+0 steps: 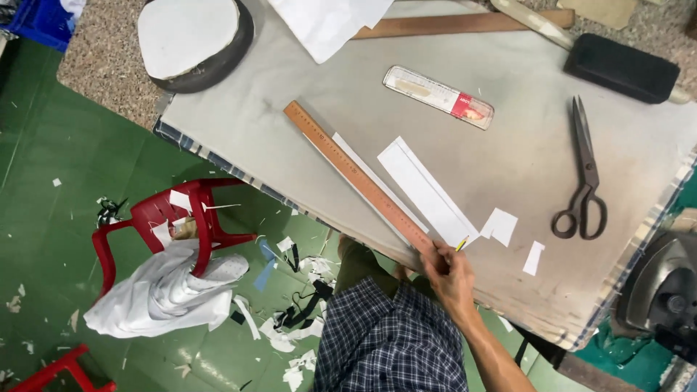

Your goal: The person uses shears to cut a white paper template into strips on a worktable. They measure and mark the paper with a ruler and pencil, then continue cutting along the marked lines to produce several narrow pieces.

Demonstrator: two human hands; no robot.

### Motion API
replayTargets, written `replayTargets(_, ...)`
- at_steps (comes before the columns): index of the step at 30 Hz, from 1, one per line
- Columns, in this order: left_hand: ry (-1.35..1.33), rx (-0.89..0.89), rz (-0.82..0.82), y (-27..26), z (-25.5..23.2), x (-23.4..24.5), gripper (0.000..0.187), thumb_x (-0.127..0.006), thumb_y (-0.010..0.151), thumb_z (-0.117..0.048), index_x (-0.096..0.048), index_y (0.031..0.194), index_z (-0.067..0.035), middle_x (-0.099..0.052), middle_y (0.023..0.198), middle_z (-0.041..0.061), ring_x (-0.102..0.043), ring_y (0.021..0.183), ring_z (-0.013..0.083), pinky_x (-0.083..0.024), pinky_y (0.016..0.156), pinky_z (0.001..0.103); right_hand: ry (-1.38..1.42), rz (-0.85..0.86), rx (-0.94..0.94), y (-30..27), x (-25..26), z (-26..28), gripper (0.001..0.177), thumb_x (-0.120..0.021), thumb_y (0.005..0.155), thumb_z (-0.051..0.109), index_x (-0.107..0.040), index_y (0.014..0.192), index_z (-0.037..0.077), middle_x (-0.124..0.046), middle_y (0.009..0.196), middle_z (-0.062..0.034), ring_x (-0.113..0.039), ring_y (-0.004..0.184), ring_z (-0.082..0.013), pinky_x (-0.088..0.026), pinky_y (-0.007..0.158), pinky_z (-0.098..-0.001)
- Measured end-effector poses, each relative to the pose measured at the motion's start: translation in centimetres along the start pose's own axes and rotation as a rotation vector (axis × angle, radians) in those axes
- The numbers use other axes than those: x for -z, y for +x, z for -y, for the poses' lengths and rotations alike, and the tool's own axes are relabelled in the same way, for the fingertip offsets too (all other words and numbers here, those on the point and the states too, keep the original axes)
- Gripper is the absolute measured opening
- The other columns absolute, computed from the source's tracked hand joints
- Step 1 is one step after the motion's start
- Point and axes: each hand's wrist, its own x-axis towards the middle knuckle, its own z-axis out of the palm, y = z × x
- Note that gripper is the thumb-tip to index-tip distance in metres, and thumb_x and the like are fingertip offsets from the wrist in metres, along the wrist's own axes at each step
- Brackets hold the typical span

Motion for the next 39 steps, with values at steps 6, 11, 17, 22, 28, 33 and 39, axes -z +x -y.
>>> replayTargets(6,-0.029,-0.419,-0.271,7.8,-26.8,6.6,0.020,-0.071,0.091,-0.033,-0.080,0.099,-0.017,-0.074,0.075,0.007,-0.069,0.062,0.0232,-0.050,0.057,0.035,-0.253,-0.191,0.198,0.8,-1.3,0.0,0.050,-0.091,0.077,0.032,-0.061,0.112,0.012,-0.076,0.122,-0.0082,-0.070,0.111,-0.0311,-0.055,0.089,-0.0432)
replayTargets(11,0.401,-1.291,-0.543,16.6,-39.3,0.3,0.052,-0.085,0.083,-0.030,-0.068,0.125,-0.003,-0.063,0.125,0.020,-0.064,0.113,0.0345,-0.050,0.098,0.046,-0.453,-0.165,0.349,0.8,1.9,0.5,0.046,-0.082,0.084,0.039,-0.060,0.116,0.014,-0.071,0.138,-0.0034,-0.065,0.127,-0.0262,-0.049,0.103,-0.0457)
replayTargets(17,0.588,-1.205,-0.429,19.8,-42.1,-8.9,0.112,-0.073,0.082,-0.067,-0.034,0.152,0.012,-0.025,0.162,0.038,-0.025,0.150,0.0533,-0.015,0.120,0.067,-0.474,0.034,0.549,5.3,7.2,-1.9,0.060,-0.075,0.087,0.045,-0.060,0.129,0.005,-0.065,0.145,-0.0146,-0.061,0.134,-0.0317,-0.044,0.112,-0.0506)
replayTargets(22,0.678,-0.999,-0.348,18.3,-43.0,-9.3,0.109,-0.061,0.088,-0.070,-0.032,0.156,0.010,-0.017,0.167,0.033,-0.017,0.155,0.0486,-0.008,0.122,0.067,-0.294,0.039,0.671,2.8,6.8,-1.7,0.052,-0.081,0.084,0.040,-0.063,0.119,0.006,-0.069,0.137,-0.0160,-0.065,0.126,-0.0373,-0.048,0.104,-0.0554)
replayTargets(28,0.693,-0.955,-0.323,19.2,-43.9,-10.0,0.122,-0.066,0.082,-0.075,-0.024,0.158,0.010,-0.011,0.167,0.034,-0.012,0.156,0.0484,-0.008,0.122,0.068,-0.279,-0.010,0.747,2.5,6.6,-3.2,0.037,-0.082,0.084,0.030,-0.068,0.111,0.009,-0.075,0.126,-0.0101,-0.071,0.118,-0.0325,-0.053,0.101,-0.0507)
replayTargets(33,0.661,-0.917,-0.319,19.5,-43.6,-10.2,0.125,-0.067,0.080,-0.076,-0.021,0.158,0.010,-0.009,0.167,0.034,-0.010,0.156,0.0483,-0.006,0.123,0.067,-0.241,-0.015,0.759,2.5,6.6,-3.5,0.029,-0.079,0.085,0.023,-0.069,0.108,0.008,-0.076,0.121,-0.0104,-0.072,0.114,-0.0327,-0.054,0.100,-0.0505)
replayTargets(39,0.927,-0.815,-0.347,20.0,-44.5,-9.1,0.121,-0.017,0.086,-0.091,-0.005,0.162,0.003,0.001,0.171,0.021,0.003,0.159,0.0311,0.003,0.128,0.052,-0.414,0.166,0.790,1.1,7.0,-5.4,0.045,-0.082,0.087,0.029,-0.063,0.123,0.009,-0.069,0.135,-0.0126,-0.064,0.130,-0.0282,-0.047,0.114,-0.0475)
